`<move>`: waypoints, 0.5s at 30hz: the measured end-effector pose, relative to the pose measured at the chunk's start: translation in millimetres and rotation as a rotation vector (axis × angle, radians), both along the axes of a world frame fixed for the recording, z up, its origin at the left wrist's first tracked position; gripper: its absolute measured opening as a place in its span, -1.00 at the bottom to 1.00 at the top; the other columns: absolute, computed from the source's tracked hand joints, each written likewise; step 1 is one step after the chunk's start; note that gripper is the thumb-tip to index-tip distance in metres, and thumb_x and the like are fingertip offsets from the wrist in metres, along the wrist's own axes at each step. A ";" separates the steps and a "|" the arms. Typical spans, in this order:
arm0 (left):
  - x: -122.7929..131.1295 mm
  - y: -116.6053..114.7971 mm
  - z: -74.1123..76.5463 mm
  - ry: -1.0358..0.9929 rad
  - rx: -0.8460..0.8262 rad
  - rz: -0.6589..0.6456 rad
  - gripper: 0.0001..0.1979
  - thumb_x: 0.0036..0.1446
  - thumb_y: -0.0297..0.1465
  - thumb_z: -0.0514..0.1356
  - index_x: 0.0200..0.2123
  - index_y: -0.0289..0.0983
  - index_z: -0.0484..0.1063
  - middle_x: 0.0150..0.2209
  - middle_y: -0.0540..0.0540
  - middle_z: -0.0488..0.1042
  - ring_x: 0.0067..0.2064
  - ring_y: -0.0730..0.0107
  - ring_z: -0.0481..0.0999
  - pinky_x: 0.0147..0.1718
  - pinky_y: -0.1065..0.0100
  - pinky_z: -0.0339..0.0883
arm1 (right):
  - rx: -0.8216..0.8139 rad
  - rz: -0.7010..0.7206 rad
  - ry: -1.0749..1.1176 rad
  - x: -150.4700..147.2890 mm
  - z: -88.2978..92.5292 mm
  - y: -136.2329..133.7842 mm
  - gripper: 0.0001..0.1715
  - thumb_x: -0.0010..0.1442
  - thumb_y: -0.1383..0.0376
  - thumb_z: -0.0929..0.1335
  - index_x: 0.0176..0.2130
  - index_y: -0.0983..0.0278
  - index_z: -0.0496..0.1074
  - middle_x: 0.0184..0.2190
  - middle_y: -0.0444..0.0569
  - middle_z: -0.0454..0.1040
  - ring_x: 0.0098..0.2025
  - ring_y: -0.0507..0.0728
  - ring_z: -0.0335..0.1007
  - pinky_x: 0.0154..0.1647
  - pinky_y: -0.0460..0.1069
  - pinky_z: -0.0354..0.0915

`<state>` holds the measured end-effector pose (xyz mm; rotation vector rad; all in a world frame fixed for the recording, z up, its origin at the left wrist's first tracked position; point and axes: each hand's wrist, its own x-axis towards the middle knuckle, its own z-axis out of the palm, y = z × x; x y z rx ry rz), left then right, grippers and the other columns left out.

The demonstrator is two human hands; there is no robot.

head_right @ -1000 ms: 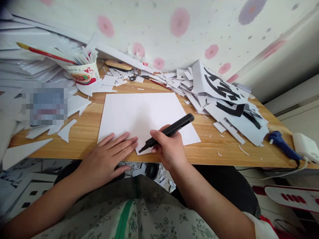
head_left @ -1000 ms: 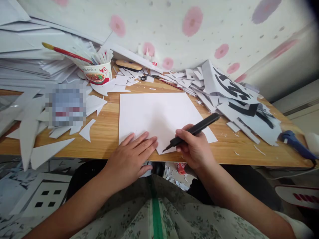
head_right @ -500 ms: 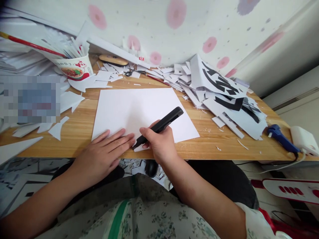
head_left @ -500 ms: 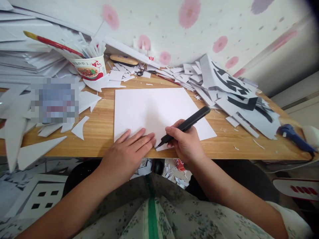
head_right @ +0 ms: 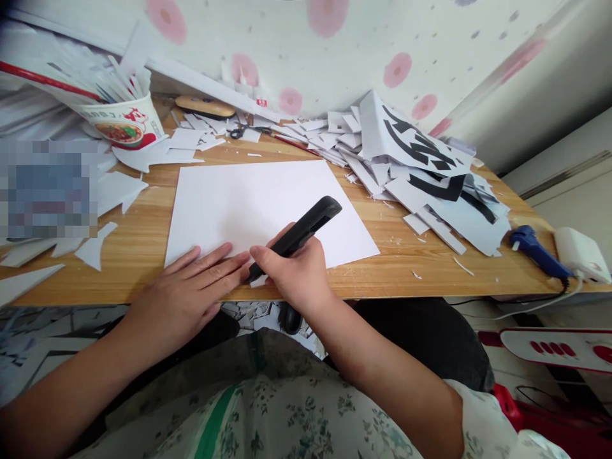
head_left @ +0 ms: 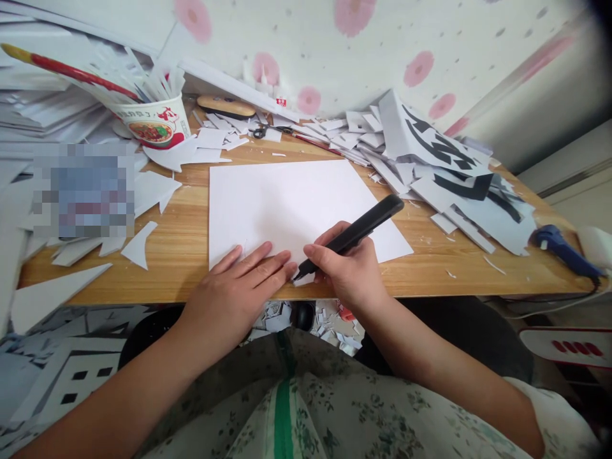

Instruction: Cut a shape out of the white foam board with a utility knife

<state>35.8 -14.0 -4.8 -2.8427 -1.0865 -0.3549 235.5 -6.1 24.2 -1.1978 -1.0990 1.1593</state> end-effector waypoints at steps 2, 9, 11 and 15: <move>0.2 -0.1 0.6 0.003 -0.002 0.006 -0.44 0.19 -0.57 -0.05 0.25 -0.14 0.13 0.28 0.00 0.20 0.30 0.09 0.14 0.16 -0.11 0.09 | 0.000 -0.027 -0.002 0.9 -2.1 0.6 -0.75 -0.02 0.25 0.47 -0.51 0.27 0.34 -0.71 -0.22 0.37 -0.71 -0.03 0.27 -0.69 -0.11 0.21; -0.8 -0.6 2.0 0.026 -0.034 0.022 -0.37 0.12 -0.58 -0.04 0.27 -0.12 0.09 0.29 0.05 0.17 0.32 0.13 0.10 0.19 -0.09 0.05 | -0.015 0.007 0.033 3.6 -4.7 6.6 -0.75 -0.05 0.27 0.47 -0.53 0.27 0.33 -0.73 -0.23 0.38 -0.75 -0.03 0.26 -0.75 -0.13 0.20; -0.8 -0.5 1.8 0.030 -0.039 0.022 -0.34 0.10 -0.59 -0.03 0.27 -0.11 0.08 0.29 0.06 0.16 0.32 0.14 0.10 0.19 -0.08 0.04 | -0.019 0.027 0.041 4.5 -3.7 8.5 -0.76 -0.05 0.28 0.47 -0.53 0.28 0.33 -0.73 -0.23 0.39 -0.75 -0.03 0.26 -0.77 -0.13 0.20; -1.6 -0.1 1.2 0.028 -0.046 0.025 -0.28 0.06 -0.60 -0.01 0.29 -0.07 0.04 0.29 0.08 0.16 0.32 0.16 0.08 0.19 -0.08 0.04 | -0.012 0.026 0.070 5.9 -3.4 10.2 -0.76 -0.06 0.30 0.47 -0.55 0.28 0.32 -0.75 -0.23 0.39 -0.77 -0.04 0.24 -0.79 -0.15 0.18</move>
